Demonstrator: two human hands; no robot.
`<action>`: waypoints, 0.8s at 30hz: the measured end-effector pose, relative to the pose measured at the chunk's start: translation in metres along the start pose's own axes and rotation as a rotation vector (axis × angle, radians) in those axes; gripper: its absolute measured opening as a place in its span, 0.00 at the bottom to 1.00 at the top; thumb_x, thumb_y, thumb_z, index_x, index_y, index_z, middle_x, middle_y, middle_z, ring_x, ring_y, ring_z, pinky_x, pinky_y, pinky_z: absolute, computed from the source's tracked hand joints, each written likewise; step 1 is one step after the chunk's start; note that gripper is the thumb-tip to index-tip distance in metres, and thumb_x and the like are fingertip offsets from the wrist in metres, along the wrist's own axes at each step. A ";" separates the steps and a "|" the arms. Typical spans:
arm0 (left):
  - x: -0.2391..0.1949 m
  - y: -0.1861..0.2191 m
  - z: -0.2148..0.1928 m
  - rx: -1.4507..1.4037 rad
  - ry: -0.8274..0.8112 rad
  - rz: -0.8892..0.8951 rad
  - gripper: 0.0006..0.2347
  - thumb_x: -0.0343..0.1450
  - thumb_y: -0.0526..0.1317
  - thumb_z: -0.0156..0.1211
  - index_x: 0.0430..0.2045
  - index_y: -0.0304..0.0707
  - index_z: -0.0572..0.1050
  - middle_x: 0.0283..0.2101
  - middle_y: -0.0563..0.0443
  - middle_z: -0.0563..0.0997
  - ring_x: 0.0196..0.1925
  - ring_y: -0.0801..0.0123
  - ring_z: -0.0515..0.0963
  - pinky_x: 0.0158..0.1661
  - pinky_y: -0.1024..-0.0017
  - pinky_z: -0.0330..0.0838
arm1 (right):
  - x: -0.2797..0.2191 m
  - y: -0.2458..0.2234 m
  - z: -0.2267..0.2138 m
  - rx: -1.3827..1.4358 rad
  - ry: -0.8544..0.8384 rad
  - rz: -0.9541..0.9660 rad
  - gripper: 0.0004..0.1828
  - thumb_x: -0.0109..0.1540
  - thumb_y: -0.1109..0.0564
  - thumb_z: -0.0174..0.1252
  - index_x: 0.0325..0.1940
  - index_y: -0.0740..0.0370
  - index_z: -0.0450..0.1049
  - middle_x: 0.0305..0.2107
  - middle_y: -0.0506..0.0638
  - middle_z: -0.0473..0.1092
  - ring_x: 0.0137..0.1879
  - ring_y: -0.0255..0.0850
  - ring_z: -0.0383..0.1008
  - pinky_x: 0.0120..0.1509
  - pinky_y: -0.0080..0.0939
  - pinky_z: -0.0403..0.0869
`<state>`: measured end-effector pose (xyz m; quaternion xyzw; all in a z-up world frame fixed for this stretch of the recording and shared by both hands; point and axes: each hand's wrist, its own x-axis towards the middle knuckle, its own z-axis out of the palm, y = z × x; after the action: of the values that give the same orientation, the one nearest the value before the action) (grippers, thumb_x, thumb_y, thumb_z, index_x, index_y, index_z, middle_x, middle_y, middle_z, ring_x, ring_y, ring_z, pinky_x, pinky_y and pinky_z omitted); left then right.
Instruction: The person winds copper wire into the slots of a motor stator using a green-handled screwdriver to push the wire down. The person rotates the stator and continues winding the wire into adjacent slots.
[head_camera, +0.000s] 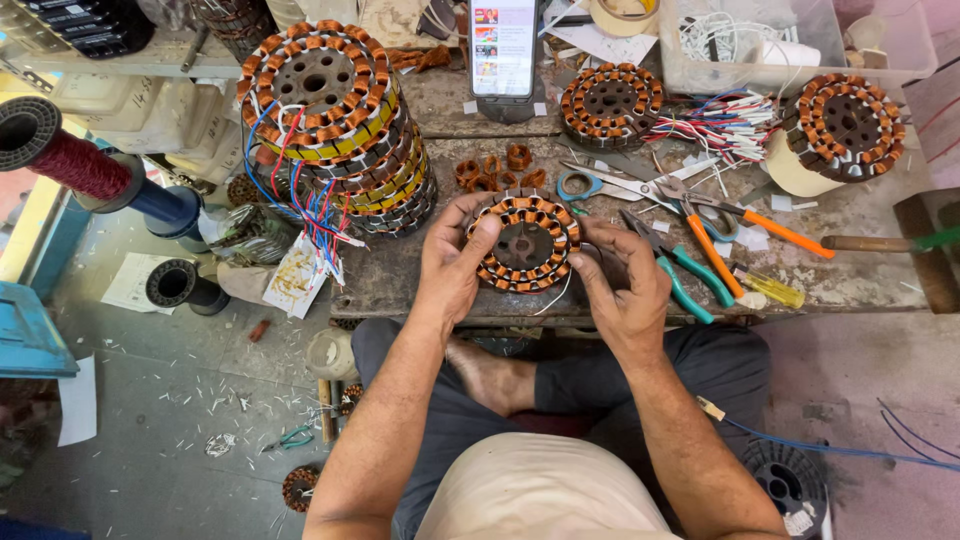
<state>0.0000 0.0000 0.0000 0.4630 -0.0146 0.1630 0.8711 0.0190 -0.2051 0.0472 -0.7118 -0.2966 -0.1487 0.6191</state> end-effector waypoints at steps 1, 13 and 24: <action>-0.001 0.001 0.000 -0.001 -0.008 0.007 0.17 0.74 0.39 0.66 0.55 0.32 0.73 0.52 0.46 0.80 0.53 0.70 0.78 0.57 0.70 0.73 | 0.000 -0.002 0.000 0.002 -0.002 0.002 0.17 0.66 0.65 0.63 0.58 0.66 0.68 0.58 0.60 0.73 0.64 0.46 0.76 0.68 0.44 0.79; -0.010 0.009 0.006 -0.021 -0.066 0.081 0.16 0.75 0.40 0.65 0.55 0.34 0.72 0.52 0.51 0.78 0.55 0.72 0.76 0.59 0.72 0.71 | -0.004 -0.025 0.009 -0.419 0.022 -0.187 0.12 0.62 0.60 0.69 0.49 0.62 0.79 0.64 0.57 0.68 0.69 0.53 0.68 0.72 0.51 0.69; -0.015 0.013 0.006 0.071 -0.136 0.125 0.15 0.76 0.40 0.64 0.55 0.33 0.72 0.54 0.51 0.78 0.57 0.73 0.74 0.60 0.72 0.68 | 0.003 -0.029 0.039 -0.467 0.047 -0.263 0.10 0.58 0.60 0.74 0.41 0.59 0.80 0.66 0.57 0.64 0.69 0.54 0.64 0.73 0.53 0.66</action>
<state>-0.0173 -0.0018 0.0115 0.5019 -0.0967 0.1855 0.8392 -0.0026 -0.1649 0.0647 -0.7870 -0.3296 -0.3089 0.4202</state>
